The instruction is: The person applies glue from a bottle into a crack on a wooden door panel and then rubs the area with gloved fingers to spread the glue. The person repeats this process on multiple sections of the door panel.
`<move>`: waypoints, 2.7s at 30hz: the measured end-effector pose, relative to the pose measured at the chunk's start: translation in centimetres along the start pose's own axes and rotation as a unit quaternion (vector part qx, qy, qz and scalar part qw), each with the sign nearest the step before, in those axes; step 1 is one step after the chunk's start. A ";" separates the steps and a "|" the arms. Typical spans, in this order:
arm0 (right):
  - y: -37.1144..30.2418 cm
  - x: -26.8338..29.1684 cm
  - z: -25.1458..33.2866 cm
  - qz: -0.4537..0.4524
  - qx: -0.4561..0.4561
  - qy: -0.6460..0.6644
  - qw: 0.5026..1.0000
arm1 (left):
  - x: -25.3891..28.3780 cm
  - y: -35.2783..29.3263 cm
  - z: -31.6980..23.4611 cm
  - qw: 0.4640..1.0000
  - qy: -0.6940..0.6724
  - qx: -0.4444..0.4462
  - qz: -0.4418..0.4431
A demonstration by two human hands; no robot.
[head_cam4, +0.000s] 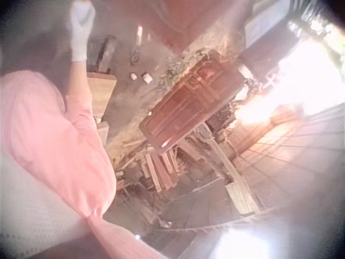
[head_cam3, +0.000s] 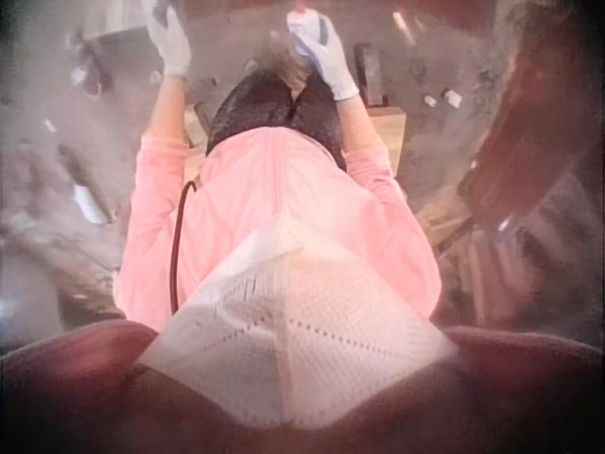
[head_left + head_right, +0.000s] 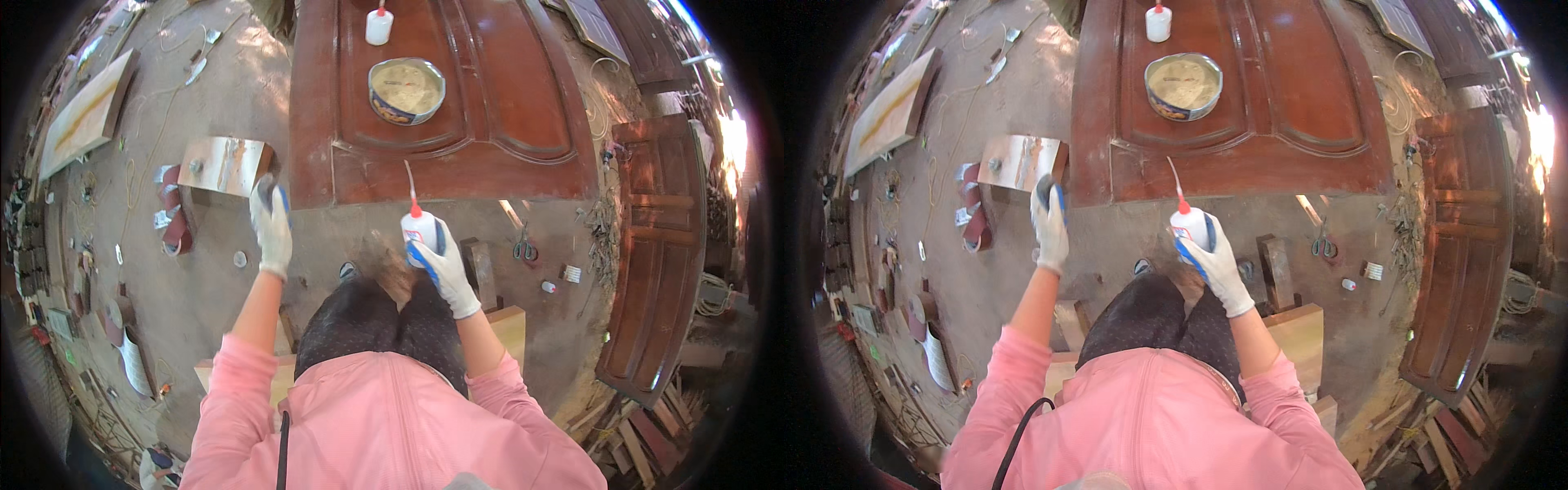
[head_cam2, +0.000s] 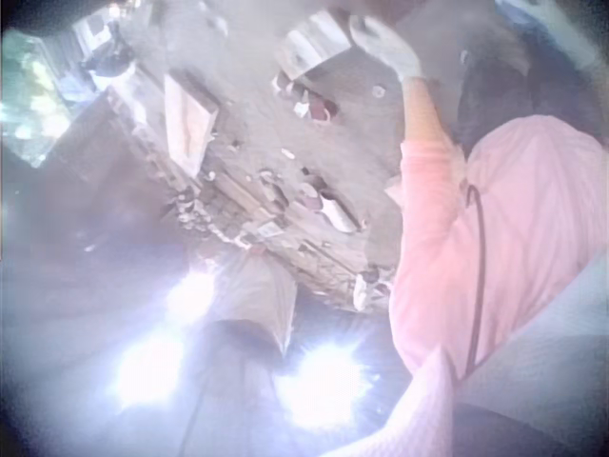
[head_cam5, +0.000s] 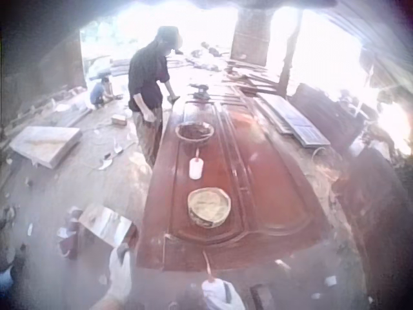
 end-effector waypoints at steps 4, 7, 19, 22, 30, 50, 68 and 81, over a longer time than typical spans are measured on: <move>2.0 -3.4 -2.5 -0.010 0.018 -0.172 0.985 | -6.3 4.4 7.8 0.992 0.110 -0.008 0.062; 3.3 -4.0 -2.5 -0.028 0.025 -0.278 0.960 | -9.4 3.5 5.8 0.983 0.175 0.014 0.046; 5.5 -7.6 -1.1 -0.042 -0.008 -0.381 0.924 | -7.8 3.0 3.7 0.962 0.216 0.150 0.076; 6.0 -7.9 -0.7 -0.052 -0.023 -0.412 0.909 | -7.9 2.9 3.7 0.959 0.218 0.161 0.088; 7.2 -8.2 -0.5 -0.048 -0.068 -0.458 0.885 | -7.9 2.9 3.7 0.955 0.211 0.182 0.099; 7.1 -8.5 -0.1 -0.049 -0.015 -0.475 0.878 | -8.0 2.9 3.7 0.955 0.212 0.181 0.101; 7.5 -8.1 0.2 -0.044 -0.051 -0.508 0.859 | -8.2 2.8 4.4 0.951 0.218 0.190 0.111; 7.8 -8.1 0.0 -0.043 -0.044 -0.512 0.857 | -8.0 2.8 4.0 0.955 0.214 0.182 0.092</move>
Point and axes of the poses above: each hand's wrist, its own y-axis towards the middle knuckle, its own x-axis out of the back of the hand, z = x × y, the point moved 9 cm from there along y, towards the middle knuckle, and after that the axes turned 11 degrees about y, right-handed, at the moved point
